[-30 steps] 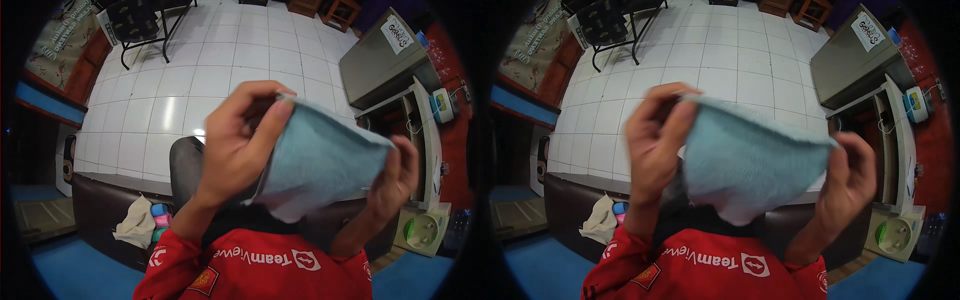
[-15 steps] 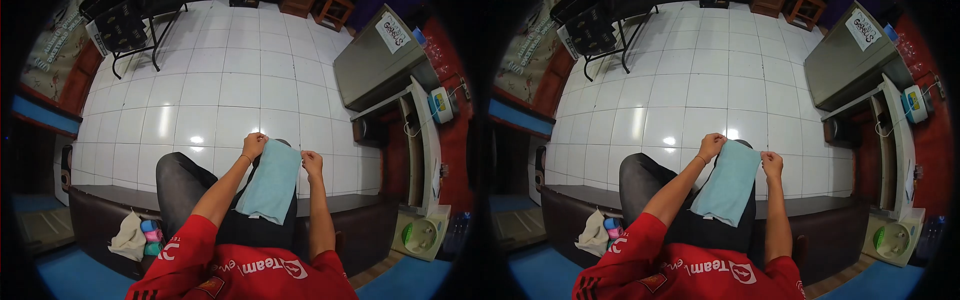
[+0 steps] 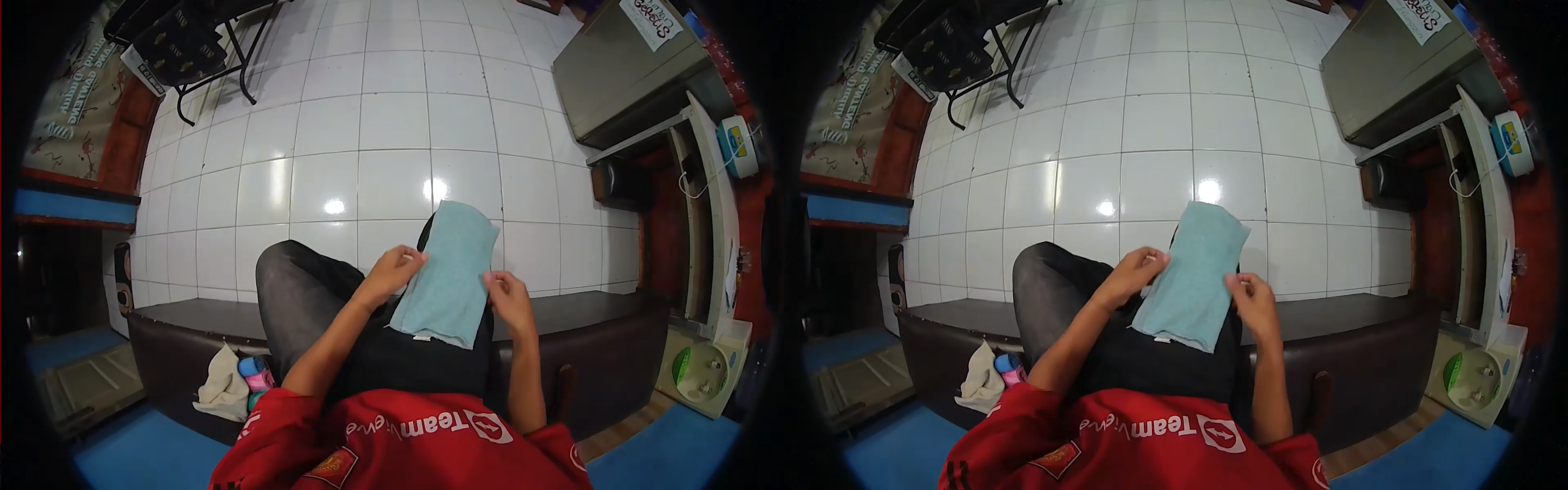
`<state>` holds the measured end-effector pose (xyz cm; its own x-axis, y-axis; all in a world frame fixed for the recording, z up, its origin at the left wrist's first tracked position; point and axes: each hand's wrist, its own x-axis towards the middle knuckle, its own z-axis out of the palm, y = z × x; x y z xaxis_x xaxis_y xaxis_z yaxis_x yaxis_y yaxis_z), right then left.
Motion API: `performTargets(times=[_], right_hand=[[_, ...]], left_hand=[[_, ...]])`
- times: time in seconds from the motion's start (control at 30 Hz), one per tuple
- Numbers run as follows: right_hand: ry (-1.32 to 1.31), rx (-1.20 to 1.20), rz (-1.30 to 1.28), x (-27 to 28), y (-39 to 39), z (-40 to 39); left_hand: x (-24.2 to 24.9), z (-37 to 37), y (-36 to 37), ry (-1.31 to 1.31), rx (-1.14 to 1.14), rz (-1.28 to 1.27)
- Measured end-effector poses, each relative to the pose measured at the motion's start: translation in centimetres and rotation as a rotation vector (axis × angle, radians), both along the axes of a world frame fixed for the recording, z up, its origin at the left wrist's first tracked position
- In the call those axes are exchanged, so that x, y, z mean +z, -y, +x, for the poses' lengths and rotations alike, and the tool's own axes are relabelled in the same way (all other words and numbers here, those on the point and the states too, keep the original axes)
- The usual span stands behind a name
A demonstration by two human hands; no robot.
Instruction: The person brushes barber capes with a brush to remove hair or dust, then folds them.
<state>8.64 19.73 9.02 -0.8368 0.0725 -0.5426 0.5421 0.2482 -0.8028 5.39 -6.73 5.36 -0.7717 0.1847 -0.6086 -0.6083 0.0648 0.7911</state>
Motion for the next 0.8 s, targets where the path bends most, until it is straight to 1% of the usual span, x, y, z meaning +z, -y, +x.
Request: performTargets(times=[0.03, 0.07, 0.1, 0.17, 0.2, 0.23, 0.27, 0.3, 0.33, 0.37, 0.43, 0.5, 0.57, 0.6, 0.67, 0.7, 0.73, 0.77, 0.8], right_hand=[[-0.047, 0.004, 0.013, 1.0, 1.1, 1.6], [-0.041, 0.01, 0.014, 1.6, 1.5, 2.8], [-0.033, 0.013, 0.003, 2.2, 1.8, 3.8], [-0.027, 0.022, 0.002, 2.8, 1.9, 5.1], [-0.009, 0.024, -0.035, 3.0, 1.9, 5.5], [0.007, 0.026, -0.072, 3.1, 1.9, 5.7], [0.005, 0.035, -0.064, 3.1, 1.9, 5.8], [-0.064, -0.04, -0.066, 2.9, 1.9, 6.1], [-0.134, -0.114, -0.07, 2.8, 2.0, 6.2], [-0.132, -0.103, -0.062, 3.2, 1.9, 6.3], [-0.165, -0.198, -0.017, 5.3, 2.1, 6.4], [-0.18, -0.164, 0.05, 6.9, 2.1, 6.7], [-0.068, -0.043, 0.33, 7.5, 1.6, 7.3], [-0.069, -0.034, 0.336, 7.1, 1.4, 7.6], [-0.592, 0.114, 0.729, 5.6, 1.3, 8.5], [-0.588, 0.125, 0.73, 6.4, 1.8, 8.4], [-0.629, 0.25, 0.661, 7.9, 2.7, 8.2], [-0.665, 0.37, 0.589, 9.1, 3.6, 8.1], [-0.672, 0.454, 0.538, 9.6, 4.5, 8.0]], left_hand=[[1.2, 1.4, 0.5, -0.017, -0.05, 0.012], [2.3, 2.5, 0.8, -0.036, -0.1, 0.028], [3.4, 3.2, 1.1, -0.031, -0.095, 0.032], [4.7, 4.4, 1.3, 0.129, -0.042, 0.21], [4.5, 4.9, 1.2, 0.14, -0.05, 0.25], [4.4, 5.6, 1.1, 0.136, -0.043, 0.258], [4.5, 6.4, 0.8, 0.064, -0.029, 0.194], [5.0, 6.9, 0.5, -0.002, -0.015, 0.131], [5.7, 7.1, 0.5, 0.061, 0.014, 0.22], [6.3, 7.5, 0.4, 0.061, 0.024, 0.228], [7.4, 8.5, 0.2, 0.023, 0.041, 0.311], [8.2, 9.4, -0.1, 0.033, 0.031, 0.298], [8.7, 10.3, -0.3, 0.068, -0.071, 0.254], [8.5, 10.7, -0.4, 0.066, -0.097, 0.269], [8.3, 10.9, -0.3, 0.058, -0.093, 0.274], [8.2, 11.1, -0.3, 0.051, -0.098, 0.276], [7.8, 11.3, -0.1, 0.04, -0.093, 0.313], [7.7, 11.5, 0.1, 0.04, -0.108, 0.296], [7.5, 12.0, 0.2, 0.046, -0.075, 0.321]])
